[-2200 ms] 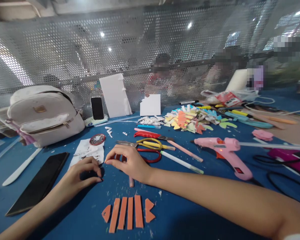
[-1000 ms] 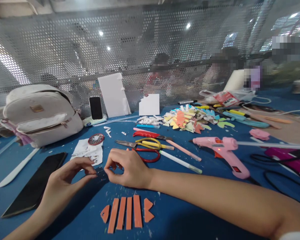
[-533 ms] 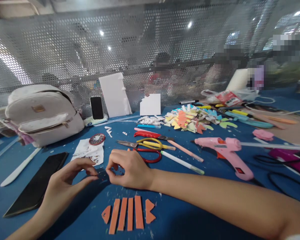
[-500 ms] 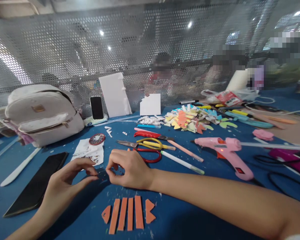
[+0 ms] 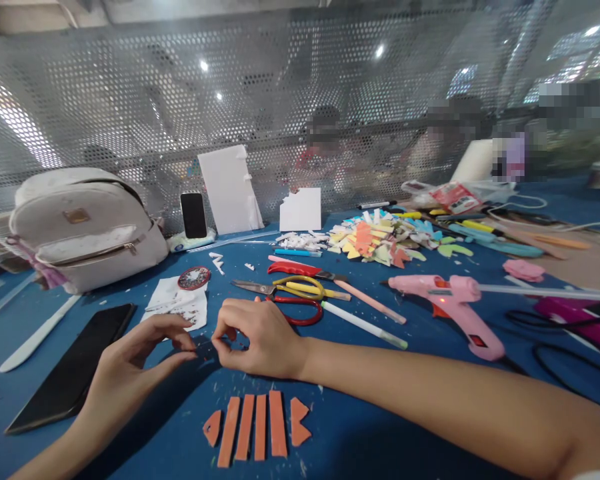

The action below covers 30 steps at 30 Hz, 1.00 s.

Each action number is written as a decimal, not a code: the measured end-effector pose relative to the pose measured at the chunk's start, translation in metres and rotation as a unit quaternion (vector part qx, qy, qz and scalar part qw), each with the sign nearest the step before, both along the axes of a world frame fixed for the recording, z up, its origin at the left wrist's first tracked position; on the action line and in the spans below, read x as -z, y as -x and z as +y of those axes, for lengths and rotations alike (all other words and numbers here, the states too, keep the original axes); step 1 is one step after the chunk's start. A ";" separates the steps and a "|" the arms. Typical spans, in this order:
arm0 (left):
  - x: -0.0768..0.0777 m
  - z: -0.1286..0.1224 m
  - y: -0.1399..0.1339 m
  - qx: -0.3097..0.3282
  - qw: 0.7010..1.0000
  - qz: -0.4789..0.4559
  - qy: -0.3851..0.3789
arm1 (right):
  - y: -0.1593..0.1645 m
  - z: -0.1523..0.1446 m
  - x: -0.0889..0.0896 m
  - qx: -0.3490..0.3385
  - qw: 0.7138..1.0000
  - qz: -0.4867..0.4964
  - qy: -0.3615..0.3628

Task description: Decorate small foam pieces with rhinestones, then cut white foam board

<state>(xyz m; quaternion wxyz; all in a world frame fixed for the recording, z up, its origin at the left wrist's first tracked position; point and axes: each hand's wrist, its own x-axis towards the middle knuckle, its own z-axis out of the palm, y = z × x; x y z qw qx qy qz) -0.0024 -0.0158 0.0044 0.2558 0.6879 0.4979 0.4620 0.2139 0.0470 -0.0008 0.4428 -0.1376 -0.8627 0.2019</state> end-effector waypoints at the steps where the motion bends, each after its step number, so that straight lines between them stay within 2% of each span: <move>1: 0.000 0.000 0.000 0.000 1.000 -0.001 0.001 | 0.000 0.000 0.000 0.002 1.000 -0.001 -0.001; 30: -0.001 -0.001 -0.002 -0.002 1.000 -0.026 0.008 | 0.000 0.001 0.001 0.002 1.000 0.001 -0.013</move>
